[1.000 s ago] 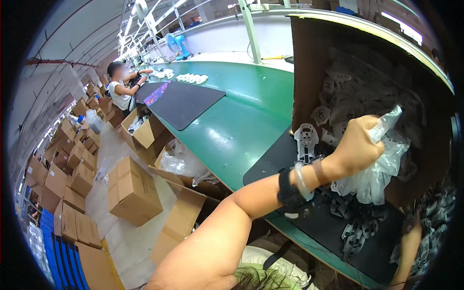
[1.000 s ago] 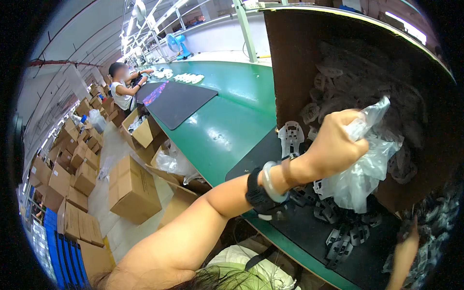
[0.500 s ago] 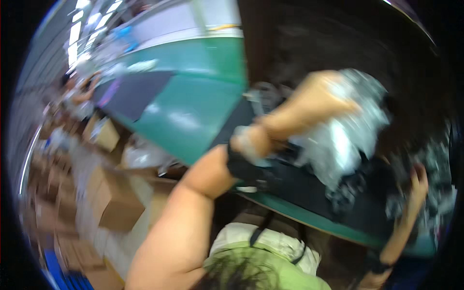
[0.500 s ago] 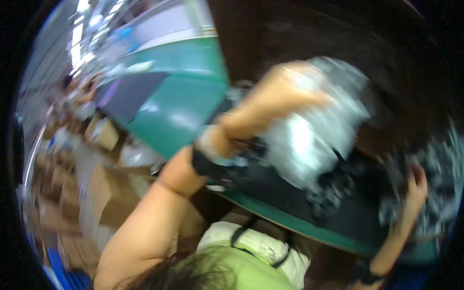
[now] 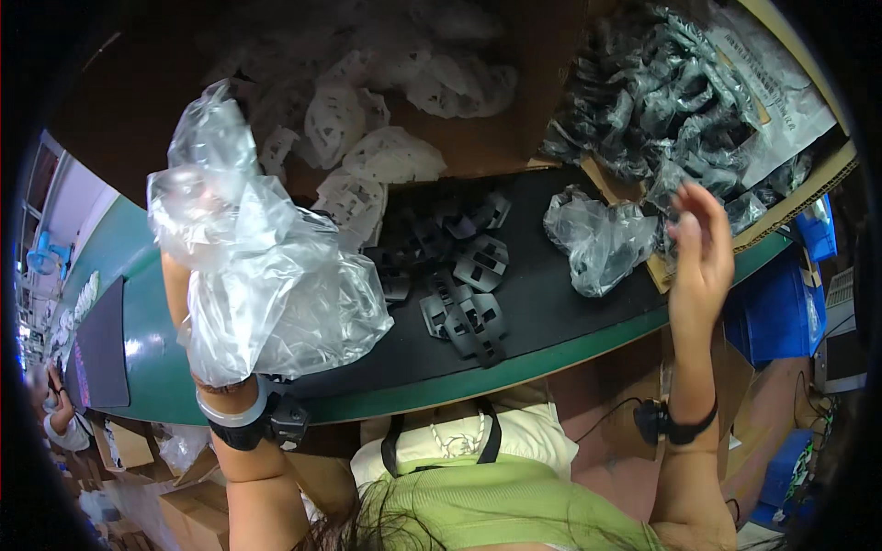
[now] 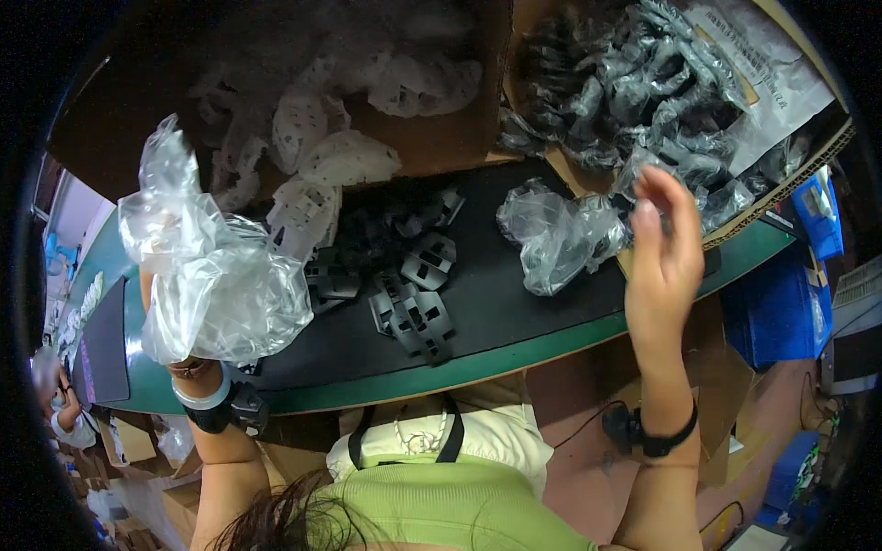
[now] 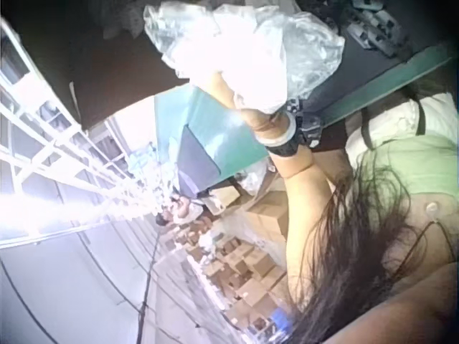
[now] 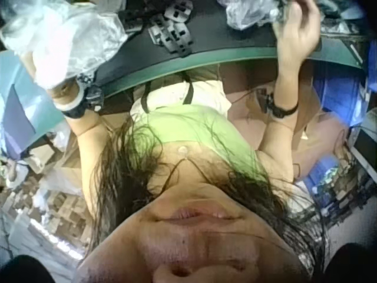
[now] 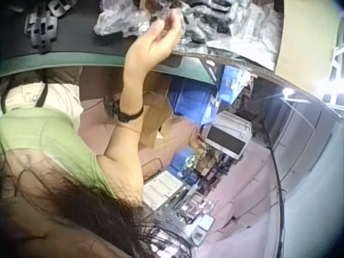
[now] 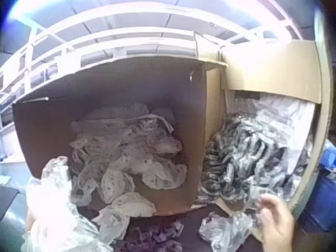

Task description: Sort and assemble plastic mouse housing components by snapping white and black parts together.

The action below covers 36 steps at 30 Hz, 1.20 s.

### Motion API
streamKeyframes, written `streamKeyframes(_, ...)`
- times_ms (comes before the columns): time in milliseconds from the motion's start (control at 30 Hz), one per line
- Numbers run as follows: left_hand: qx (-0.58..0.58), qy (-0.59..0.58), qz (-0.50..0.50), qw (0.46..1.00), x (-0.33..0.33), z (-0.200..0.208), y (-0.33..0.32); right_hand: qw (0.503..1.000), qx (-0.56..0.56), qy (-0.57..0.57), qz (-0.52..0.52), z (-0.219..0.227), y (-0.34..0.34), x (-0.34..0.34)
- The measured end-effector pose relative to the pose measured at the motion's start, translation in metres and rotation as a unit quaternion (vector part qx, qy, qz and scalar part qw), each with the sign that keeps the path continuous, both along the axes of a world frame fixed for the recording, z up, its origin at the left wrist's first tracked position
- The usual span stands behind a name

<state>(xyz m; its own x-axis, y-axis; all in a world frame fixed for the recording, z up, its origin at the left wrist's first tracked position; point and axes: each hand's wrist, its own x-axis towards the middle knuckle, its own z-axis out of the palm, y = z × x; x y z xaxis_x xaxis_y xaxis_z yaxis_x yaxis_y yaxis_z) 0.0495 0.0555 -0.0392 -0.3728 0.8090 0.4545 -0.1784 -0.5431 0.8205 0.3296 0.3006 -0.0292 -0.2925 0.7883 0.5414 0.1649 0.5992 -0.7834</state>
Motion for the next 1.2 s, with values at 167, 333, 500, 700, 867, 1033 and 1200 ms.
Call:
streamKeyframes(167, 0.013, -0.044, -0.029, 0.999, 0.037, -0.013, 0.002, 0.909, 0.173, -0.378, -0.022, -0.019, -0.044, -0.013)
streamKeyframes(333, 0.034, -0.074, -0.039, 0.996, 0.026, -0.009, 0.003, 0.991, 0.017, -0.099, 0.085, -0.015, -0.017, -0.023)
streamKeyframes(500, 0.063, -0.103, -0.055, 0.991, 0.034, -0.01, 0.004, 0.862, 0.322, -0.32, 0.227, -0.045, -0.045, -0.022)
streamKeyframes(700, 0.081, -0.136, -0.049, 0.986, 0.022, -0.003, 0.016, 0.942, 0.195, -0.202, 0.184, 0.013, -0.011, -0.065)
streamKeyframes(867, 0.11, -0.123, -0.05, 0.985, -0.003, 0.021, 0.036, 0.895, -0.091, -0.341, 0.274, -0.007, 0.02, -0.095)
streamKeyframes(1033, 0.023, -0.084, 0.032, 0.996, 0.012, 0.035, 0.019, 0.953, -0.04, -0.196, 0.227, 0.036, 0.019, -0.086)
streamKeyframes(1200, -0.044, -0.211, -0.024, 0.976, -0.012, 0.022, 0.007, 0.952, 0.172, -0.167, 0.19, 0.069, 0.009, -0.118)
